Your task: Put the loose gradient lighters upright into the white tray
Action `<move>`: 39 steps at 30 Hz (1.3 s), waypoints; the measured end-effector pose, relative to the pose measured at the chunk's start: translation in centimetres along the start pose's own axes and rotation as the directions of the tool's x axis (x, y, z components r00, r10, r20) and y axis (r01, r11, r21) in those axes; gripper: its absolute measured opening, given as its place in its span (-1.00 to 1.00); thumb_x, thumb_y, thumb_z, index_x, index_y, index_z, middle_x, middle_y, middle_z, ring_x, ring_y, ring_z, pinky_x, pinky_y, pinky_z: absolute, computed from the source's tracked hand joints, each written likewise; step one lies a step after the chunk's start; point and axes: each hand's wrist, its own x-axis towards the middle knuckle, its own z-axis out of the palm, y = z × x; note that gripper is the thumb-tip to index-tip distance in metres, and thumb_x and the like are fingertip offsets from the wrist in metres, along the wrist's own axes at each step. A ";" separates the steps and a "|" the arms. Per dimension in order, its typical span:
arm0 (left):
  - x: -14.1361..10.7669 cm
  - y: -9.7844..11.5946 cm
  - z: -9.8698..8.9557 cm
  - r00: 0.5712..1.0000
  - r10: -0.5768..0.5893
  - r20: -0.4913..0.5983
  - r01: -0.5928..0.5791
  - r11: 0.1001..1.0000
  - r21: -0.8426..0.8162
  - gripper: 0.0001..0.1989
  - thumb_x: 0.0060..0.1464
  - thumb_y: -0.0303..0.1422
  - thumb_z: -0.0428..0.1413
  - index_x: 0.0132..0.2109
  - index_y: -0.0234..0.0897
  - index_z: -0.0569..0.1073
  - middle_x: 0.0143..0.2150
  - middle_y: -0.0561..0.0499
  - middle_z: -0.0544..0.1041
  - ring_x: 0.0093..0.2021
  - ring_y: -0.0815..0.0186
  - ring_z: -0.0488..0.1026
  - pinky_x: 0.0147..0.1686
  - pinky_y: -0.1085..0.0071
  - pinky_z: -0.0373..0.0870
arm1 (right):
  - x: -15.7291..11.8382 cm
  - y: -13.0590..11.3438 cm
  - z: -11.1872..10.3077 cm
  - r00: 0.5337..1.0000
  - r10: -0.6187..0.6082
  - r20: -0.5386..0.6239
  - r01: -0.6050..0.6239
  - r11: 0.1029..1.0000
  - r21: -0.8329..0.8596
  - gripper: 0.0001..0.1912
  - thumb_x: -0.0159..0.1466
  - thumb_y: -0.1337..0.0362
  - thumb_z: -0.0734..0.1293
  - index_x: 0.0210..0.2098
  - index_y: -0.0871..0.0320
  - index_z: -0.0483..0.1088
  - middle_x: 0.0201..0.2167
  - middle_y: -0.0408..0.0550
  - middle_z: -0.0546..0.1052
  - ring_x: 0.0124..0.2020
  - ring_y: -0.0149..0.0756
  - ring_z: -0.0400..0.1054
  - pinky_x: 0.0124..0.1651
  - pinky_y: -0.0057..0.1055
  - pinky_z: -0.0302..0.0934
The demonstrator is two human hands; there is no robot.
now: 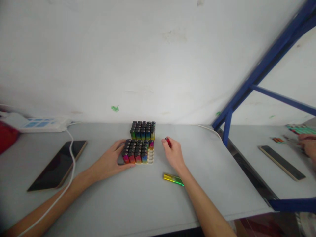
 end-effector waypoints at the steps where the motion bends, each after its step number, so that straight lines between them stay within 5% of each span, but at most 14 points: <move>1: 0.0 -0.1 0.0 1.000 -0.002 0.004 0.002 1.000 0.004 -0.31 0.12 0.13 0.43 0.25 -0.15 0.58 0.33 -0.27 0.55 0.35 -0.23 0.51 0.43 -0.21 0.47 | 0.0 -0.1 -0.1 0.999 -0.007 0.035 0.006 1.000 0.014 -0.42 0.49 -0.30 0.23 -0.44 -0.02 0.17 -0.57 -0.23 0.25 -0.50 -0.29 0.13 -0.43 -0.35 0.07; 5: 0.0 -0.3 0.1 1.000 -0.013 0.022 0.013 1.000 -0.001 -0.28 0.12 0.13 0.44 0.28 -0.14 0.57 0.33 -0.26 0.55 0.36 -0.20 0.51 0.44 -0.17 0.47 | -0.4 -1.1 -0.6 0.966 -0.105 0.238 0.107 0.994 0.006 -0.43 0.58 -0.32 0.11 -0.26 -0.01 0.28 -0.42 -0.15 0.47 -0.39 -0.23 0.37 -0.24 -0.29 0.31; 9: 0.0 -0.4 0.1 0.999 -0.026 0.021 0.026 1.000 -0.016 -0.27 0.10 0.13 0.45 0.27 -0.18 0.58 0.32 -0.29 0.55 0.35 -0.23 0.53 0.43 -0.20 0.48 | -0.8 -2.0 -1.1 0.924 -0.256 0.283 0.321 0.922 -0.215 -0.40 0.61 -0.28 0.09 -0.34 0.01 0.27 -0.31 -0.03 0.52 -0.25 -0.16 0.42 -0.10 -0.25 0.32; 13: 0.1 -0.1 0.0 1.000 -0.009 0.018 0.009 1.000 -0.026 -0.24 0.11 0.15 0.43 0.30 -0.19 0.56 0.32 -0.29 0.56 0.35 -0.25 0.52 0.44 -0.22 0.47 | -0.9 -1.5 -1.2 0.931 -0.191 0.311 0.286 0.912 -0.296 -0.40 0.62 -0.28 0.11 -0.38 -0.01 0.23 -0.50 -0.14 0.46 -0.44 -0.21 0.36 -0.26 -0.30 0.25; 18: 0.2 0.3 -0.2 1.000 0.017 0.008 -0.017 0.999 -0.046 -0.26 0.13 0.13 0.43 0.32 -0.10 0.54 0.29 -0.21 0.60 0.34 -0.19 0.53 0.43 -0.16 0.49 | -0.6 -0.8 -1.2 0.924 -0.190 0.332 0.273 0.935 -0.228 -0.46 0.63 -0.22 0.15 -0.21 0.02 0.42 -0.26 0.00 0.70 -0.24 -0.14 0.59 -0.12 -0.29 0.37; 28: 0.2 0.4 -0.2 0.999 -0.034 0.030 0.036 0.998 -0.057 -0.27 0.09 0.12 0.46 0.27 -0.16 0.59 0.29 -0.25 0.58 0.34 -0.20 0.53 0.43 -0.17 0.47 | -0.8 -1.1 -1.1 0.851 -0.240 0.467 0.441 0.809 -0.389 -0.72 0.67 0.07 0.20 -0.03 0.06 0.45 -0.11 0.08 0.66 -0.10 -0.05 0.57 0.00 -0.19 0.38; 39: 0.1 -0.3 0.1 1.000 0.008 0.006 -0.008 1.000 -0.026 -0.28 0.11 0.08 0.46 0.28 -0.17 0.58 0.29 -0.26 0.58 0.33 -0.17 0.53 0.43 -0.13 0.48 | -0.1 -1.6 -0.8 0.839 -0.165 0.519 0.460 0.725 -0.513 -0.78 0.67 0.11 0.26 -0.04 0.05 0.46 -0.18 0.02 0.71 -0.23 -0.08 0.59 -0.18 -0.30 0.29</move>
